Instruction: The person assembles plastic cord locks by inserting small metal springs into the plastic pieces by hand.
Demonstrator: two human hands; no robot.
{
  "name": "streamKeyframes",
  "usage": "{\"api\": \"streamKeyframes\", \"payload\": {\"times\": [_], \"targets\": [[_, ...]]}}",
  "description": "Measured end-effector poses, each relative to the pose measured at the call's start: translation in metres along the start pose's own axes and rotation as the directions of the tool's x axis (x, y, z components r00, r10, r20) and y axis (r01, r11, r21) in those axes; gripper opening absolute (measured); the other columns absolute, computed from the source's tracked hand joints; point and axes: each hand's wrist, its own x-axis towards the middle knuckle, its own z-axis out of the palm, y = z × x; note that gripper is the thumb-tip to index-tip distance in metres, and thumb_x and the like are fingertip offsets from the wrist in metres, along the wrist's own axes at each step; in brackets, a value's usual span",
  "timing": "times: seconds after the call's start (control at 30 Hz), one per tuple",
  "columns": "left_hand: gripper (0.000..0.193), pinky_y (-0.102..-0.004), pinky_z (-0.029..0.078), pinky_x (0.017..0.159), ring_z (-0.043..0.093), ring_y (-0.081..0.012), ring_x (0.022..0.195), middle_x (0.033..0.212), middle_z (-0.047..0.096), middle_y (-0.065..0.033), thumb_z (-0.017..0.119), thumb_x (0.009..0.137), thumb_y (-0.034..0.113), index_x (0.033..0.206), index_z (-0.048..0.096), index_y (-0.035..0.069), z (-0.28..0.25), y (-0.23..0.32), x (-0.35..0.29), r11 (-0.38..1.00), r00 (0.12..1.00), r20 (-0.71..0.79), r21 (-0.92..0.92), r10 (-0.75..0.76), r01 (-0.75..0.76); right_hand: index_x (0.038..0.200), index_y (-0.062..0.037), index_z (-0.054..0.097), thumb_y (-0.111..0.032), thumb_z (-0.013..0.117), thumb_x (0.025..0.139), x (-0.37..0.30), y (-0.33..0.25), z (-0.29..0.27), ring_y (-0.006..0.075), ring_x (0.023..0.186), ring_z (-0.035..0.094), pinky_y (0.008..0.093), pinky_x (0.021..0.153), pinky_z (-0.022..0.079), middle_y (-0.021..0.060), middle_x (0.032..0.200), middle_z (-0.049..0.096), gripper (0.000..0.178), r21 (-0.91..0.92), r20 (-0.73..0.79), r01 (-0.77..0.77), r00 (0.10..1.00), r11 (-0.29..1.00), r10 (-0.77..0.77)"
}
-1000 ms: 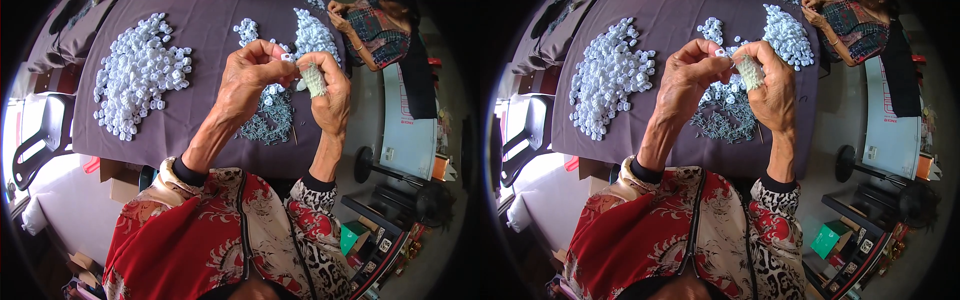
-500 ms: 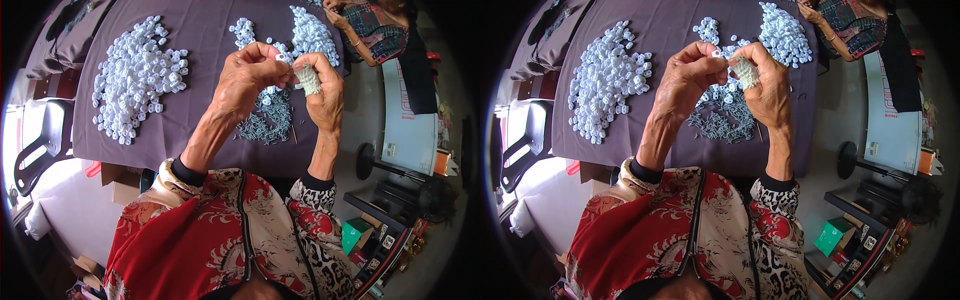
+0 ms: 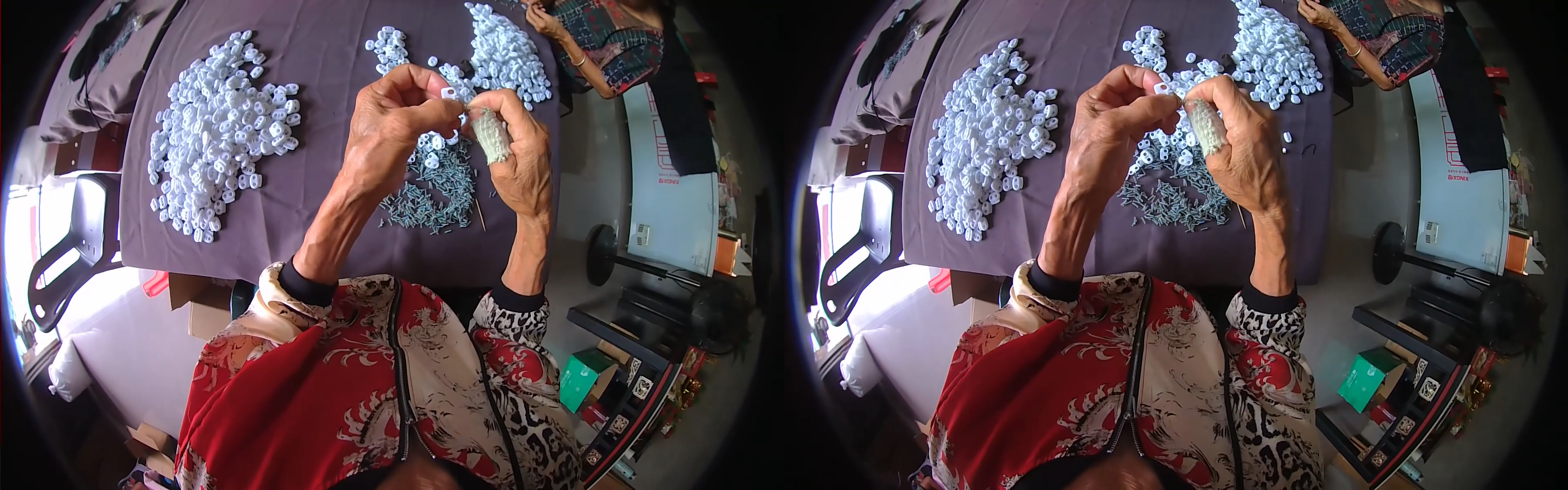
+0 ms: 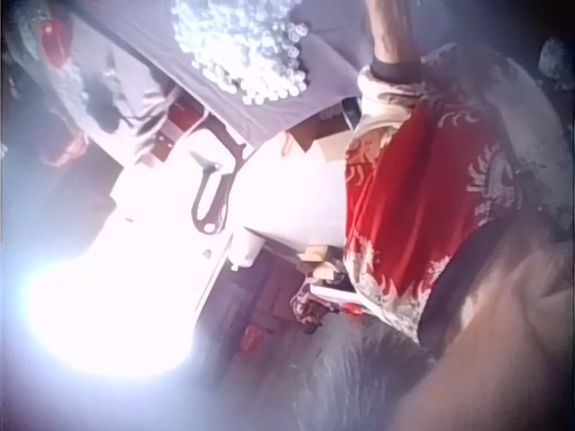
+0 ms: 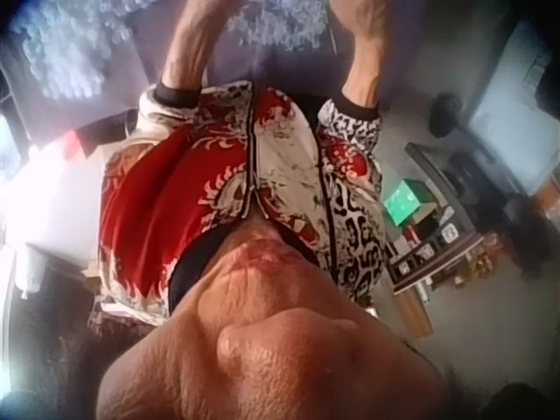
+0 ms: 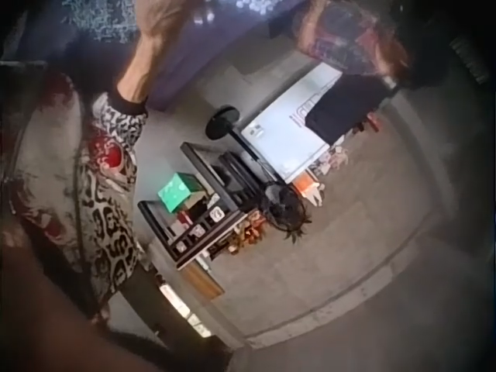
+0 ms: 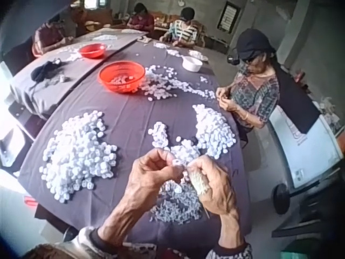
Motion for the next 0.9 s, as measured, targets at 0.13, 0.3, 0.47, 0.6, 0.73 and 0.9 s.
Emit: {"api": "streamKeyframes", "payload": {"times": [0.13,0.3,0.47,0.6,0.73,0.9], "targets": [[0.009,-0.0249,0.045,0.061,0.055,-0.0124,0.061,0.067,0.056,-0.0039,0.061,0.073,0.0,0.078,0.054,0.004,-0.008,-0.012,0.006,0.997,0.998,-0.002,-0.058,-0.058,0.058,0.087,-0.0037,0.054,0.001,0.052,0.077,-0.004,0.0,-0.002,0.0171,0.071,0.059,0.0266,0.062,0.044,0.0083,0.077,0.06,0.012,0.092,-0.104,-0.026,0.994,0.995,0.035],[0.008,-0.0257,0.045,0.06,0.055,-0.0129,0.061,0.068,0.056,-0.0041,0.06,0.073,0.0,0.077,0.054,0.003,-0.014,-0.017,0.009,0.994,0.995,-0.029,-0.052,-0.093,0.091,0.088,-0.0024,0.056,0.0,0.056,0.076,-0.015,0.015,0.005,0.0165,0.068,0.059,0.0265,0.063,0.045,0.0086,0.077,0.061,0.012,0.15,-0.062,-0.055,0.996,0.987,0.065],[0.007,-0.0263,0.046,0.06,0.055,-0.0134,0.061,0.068,0.056,-0.0049,0.058,0.075,-0.001,0.077,0.053,0.003,-0.007,-0.016,0.009,0.975,0.987,0.029,-0.153,-0.159,0.162,0.094,-0.0003,0.058,0.0,0.059,0.074,-0.015,0.014,0.009,0.0106,0.074,0.058,0.0215,0.069,0.044,0.0059,0.081,0.061,0.02,0.139,-0.103,-0.049,0.993,0.989,0.064],[0.01,-0.0249,0.048,0.057,0.058,-0.0146,0.06,0.07,0.06,-0.0082,0.062,0.073,-0.002,0.078,0.053,0.002,-0.003,-0.011,0.006,0.956,0.985,0.072,-0.239,-0.156,0.169,0.093,-0.0006,0.061,0.001,0.056,0.076,-0.007,0.003,0.008,0.0086,0.076,0.057,0.0204,0.068,0.043,0.0038,0.08,0.061,0.017,0.194,-0.208,0.019,0.978,0.981,0.022],[0.008,-0.026,0.05,0.059,0.06,-0.0158,0.063,0.072,0.061,-0.01,0.06,0.075,-0.001,0.08,0.054,0.0,0.001,-0.004,0.002,0.942,0.986,0.096,-0.293,-0.14,0.162,0.089,-0.0001,0.06,-0.003,0.055,0.076,-0.006,-0.004,0.008,0.0098,0.075,0.057,0.0209,0.068,0.043,0.0034,0.08,0.061,0.014,0.122,-0.241,0.069,0.97,0.99,-0.038],[0.009,-0.0276,0.051,0.062,0.061,-0.0174,0.066,0.076,0.062,-0.0116,0.06,0.079,0.003,0.085,0.057,-0.002,0.004,0.007,-0.004,0.931,0.988,0.107,-0.335,-0.115,0.145,0.088,0.0004,0.057,0.006,0.045,0.069,0.002,-0.009,-0.001,0.0127,0.077,0.058,0.0241,0.071,0.046,0.0059,0.082,0.06,0.024,0.298,-0.214,0.136,0.974,0.945,-0.073]]}}
